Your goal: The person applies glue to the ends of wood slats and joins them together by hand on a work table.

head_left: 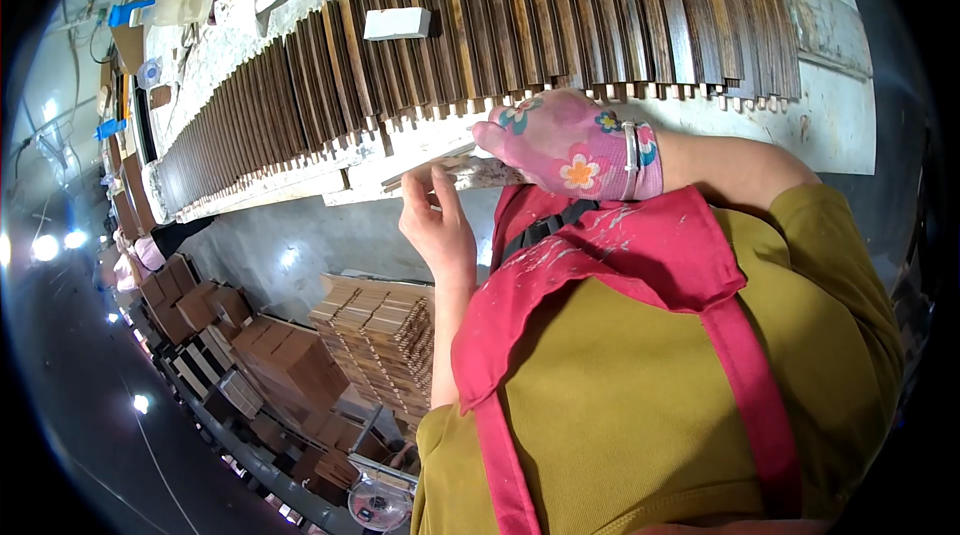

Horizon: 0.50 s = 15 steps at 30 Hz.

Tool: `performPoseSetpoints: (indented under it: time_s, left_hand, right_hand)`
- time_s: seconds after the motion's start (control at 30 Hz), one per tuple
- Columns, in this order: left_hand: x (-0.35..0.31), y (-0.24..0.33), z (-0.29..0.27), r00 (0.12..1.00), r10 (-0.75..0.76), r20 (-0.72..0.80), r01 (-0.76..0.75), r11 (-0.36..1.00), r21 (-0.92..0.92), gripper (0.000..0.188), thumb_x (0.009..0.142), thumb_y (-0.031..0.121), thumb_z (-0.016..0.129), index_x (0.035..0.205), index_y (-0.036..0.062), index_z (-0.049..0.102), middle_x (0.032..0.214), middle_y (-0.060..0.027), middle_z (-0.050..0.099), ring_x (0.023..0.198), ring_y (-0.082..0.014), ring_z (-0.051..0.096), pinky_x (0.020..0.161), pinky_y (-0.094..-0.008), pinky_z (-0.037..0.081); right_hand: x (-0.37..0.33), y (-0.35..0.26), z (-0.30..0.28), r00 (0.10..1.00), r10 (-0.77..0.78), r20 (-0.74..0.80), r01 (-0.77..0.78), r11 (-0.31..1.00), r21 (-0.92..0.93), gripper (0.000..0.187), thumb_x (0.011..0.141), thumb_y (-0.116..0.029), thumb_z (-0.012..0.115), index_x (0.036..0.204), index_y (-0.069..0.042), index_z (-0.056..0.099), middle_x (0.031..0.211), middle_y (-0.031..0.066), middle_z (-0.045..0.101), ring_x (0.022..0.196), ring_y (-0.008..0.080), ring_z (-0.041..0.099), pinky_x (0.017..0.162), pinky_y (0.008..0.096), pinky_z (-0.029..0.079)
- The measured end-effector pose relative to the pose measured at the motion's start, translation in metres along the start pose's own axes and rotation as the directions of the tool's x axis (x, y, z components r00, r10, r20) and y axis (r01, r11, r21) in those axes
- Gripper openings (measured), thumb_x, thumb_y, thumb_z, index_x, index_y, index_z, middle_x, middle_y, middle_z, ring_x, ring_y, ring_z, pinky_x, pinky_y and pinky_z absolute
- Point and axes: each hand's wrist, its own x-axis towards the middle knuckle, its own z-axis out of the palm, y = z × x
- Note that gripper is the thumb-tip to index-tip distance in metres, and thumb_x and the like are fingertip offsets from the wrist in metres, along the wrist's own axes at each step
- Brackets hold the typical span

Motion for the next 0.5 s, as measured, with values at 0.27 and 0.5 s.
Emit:
performPoseSetpoints:
  time_s: [0.27,0.5]
  left_hand:
    - [0.0010,-0.0072,0.0039,0.996,0.080,-0.050,-0.080,0.997,-0.015,0.013,0.095,0.013,0.056,0.092,0.0004,0.056,0.075,-0.0133,0.065,0.060,-0.0232,0.060,0.057,-0.0330,0.047]
    - [0.0020,-0.0079,0.0042,0.997,0.061,-0.051,-0.062,0.997,-0.035,0.014,0.095,0.013,0.057,0.092,0.0003,0.057,0.074,-0.0130,0.066,0.058,-0.0217,0.059,0.056,-0.0323,0.046]
  right_hand:
    - [-0.0032,0.0006,-0.0043,1.000,0.017,-0.007,-0.016,0.986,0.164,0.021,0.083,-0.008,0.058,0.099,0.004,0.053,0.065,0.0159,0.057,0.060,0.0329,0.064,0.047,0.0412,0.048]
    - [-0.0088,0.0068,-0.0015,0.998,-0.047,-0.039,0.044,0.997,-0.059,0.023,0.085,-0.008,0.058,0.103,0.004,0.052,0.062,0.0156,0.055,0.054,0.0299,0.061,0.043,0.0418,0.045]
